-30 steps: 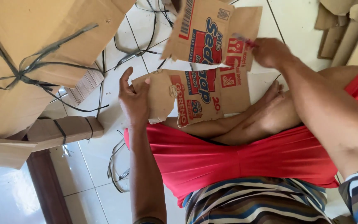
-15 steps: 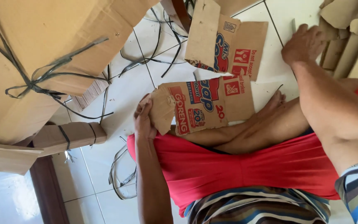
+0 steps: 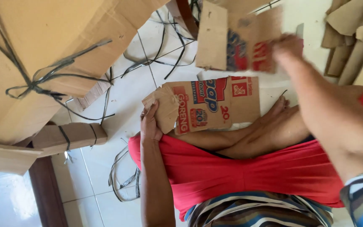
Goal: Cutting and scoring cardboard pieces using a utility knife to prepare them for a project.
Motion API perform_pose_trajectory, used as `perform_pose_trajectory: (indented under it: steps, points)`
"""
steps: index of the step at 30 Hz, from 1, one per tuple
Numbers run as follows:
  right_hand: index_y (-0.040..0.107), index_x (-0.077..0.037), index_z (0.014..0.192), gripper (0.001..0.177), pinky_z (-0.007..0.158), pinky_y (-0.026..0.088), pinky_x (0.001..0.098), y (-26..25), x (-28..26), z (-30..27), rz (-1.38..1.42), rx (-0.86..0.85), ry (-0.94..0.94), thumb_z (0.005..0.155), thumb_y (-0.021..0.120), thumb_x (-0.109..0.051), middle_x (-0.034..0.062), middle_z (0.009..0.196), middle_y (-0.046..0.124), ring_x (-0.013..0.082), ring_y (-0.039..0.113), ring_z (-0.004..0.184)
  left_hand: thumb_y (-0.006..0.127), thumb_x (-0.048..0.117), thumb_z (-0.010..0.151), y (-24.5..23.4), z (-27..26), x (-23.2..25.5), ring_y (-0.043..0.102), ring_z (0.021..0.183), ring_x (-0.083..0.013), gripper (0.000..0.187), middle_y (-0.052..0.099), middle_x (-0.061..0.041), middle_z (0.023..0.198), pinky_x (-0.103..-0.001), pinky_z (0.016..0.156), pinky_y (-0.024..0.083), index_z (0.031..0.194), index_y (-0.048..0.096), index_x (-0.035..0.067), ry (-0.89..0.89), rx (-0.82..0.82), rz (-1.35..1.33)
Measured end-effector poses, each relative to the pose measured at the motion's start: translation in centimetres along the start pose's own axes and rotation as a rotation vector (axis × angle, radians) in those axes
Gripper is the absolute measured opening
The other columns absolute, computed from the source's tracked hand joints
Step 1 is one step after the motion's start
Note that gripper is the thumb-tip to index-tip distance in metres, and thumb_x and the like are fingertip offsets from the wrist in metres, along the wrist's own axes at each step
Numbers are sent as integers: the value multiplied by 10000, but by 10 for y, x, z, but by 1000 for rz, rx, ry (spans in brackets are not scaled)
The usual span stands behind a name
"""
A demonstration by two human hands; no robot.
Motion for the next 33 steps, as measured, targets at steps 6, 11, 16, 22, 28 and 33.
perform_pose_trajectory:
  steps: [6, 11, 16, 22, 28, 33]
  points:
    - [514, -278, 804, 319, 492, 556, 215, -148, 11, 14, 203, 611, -212, 1094, 646, -280, -148, 855, 813, -13, 760, 733, 761, 155, 861, -3, 5, 5, 737, 945, -265, 309, 766, -137, 1076, -392, 768, 634, 1138, 724, 22, 79, 67, 111]
    - [672, -122, 1071, 102, 600, 551, 223, -109, -29, -31, -293, 391, -461, 1006, 646, -48, 24, 977, 708, 170, 681, 827, 631, 261, 846, -3, 20, 19, 669, 890, -191, 449, 699, -27, 1000, -340, 741, 562, 1285, 613, 170, 136, 308, 722]
    - [737, -77, 1304, 522, 941, 555, 562, 22, -7, -72, -718, -333, -327, 936, 686, -443, 257, 1212, 756, 433, 686, 1185, 636, 276, 874, -63, 83, -6, 748, 979, -291, 727, 731, -119, 1113, -499, 861, 624, 1550, 379, 205, 405, 333, 1025]
    - [618, 65, 1284, 841, 917, 519, 585, 50, -4, -96, -726, -287, -259, 846, 752, -640, 320, 1180, 720, 484, 670, 1165, 661, 287, 854, -21, 43, 0, 606, 1257, -425, 783, 600, -184, 1371, -606, 1031, 503, 1557, 350, 142, 451, 293, 1182]
    - [717, 110, 1077, 510, 731, 608, 553, 57, 2, -76, -570, -398, -349, 935, 690, -379, 283, 951, 738, 476, 746, 919, 665, 403, 823, -20, 62, -26, 486, 1392, -378, 705, 361, -82, 1571, -608, 1134, 386, 1484, 478, 242, 398, 252, 1490]
    - [615, 106, 1111, 427, 552, 606, 532, 60, 2, -31, 267, -466, -152, 907, 738, -248, 280, 908, 613, 425, 703, 688, 781, 437, 879, 26, 10, -7, 496, 1311, -577, 628, 470, -350, 1485, -669, 1068, 427, 1376, 593, 102, 994, 14, 1250]
Point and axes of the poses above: each hand's wrist, its own z-axis towards the middle knuckle, its own y-axis out of the palm, x = y × z, the point moved 6 cm from there along z, towards the middle knuckle
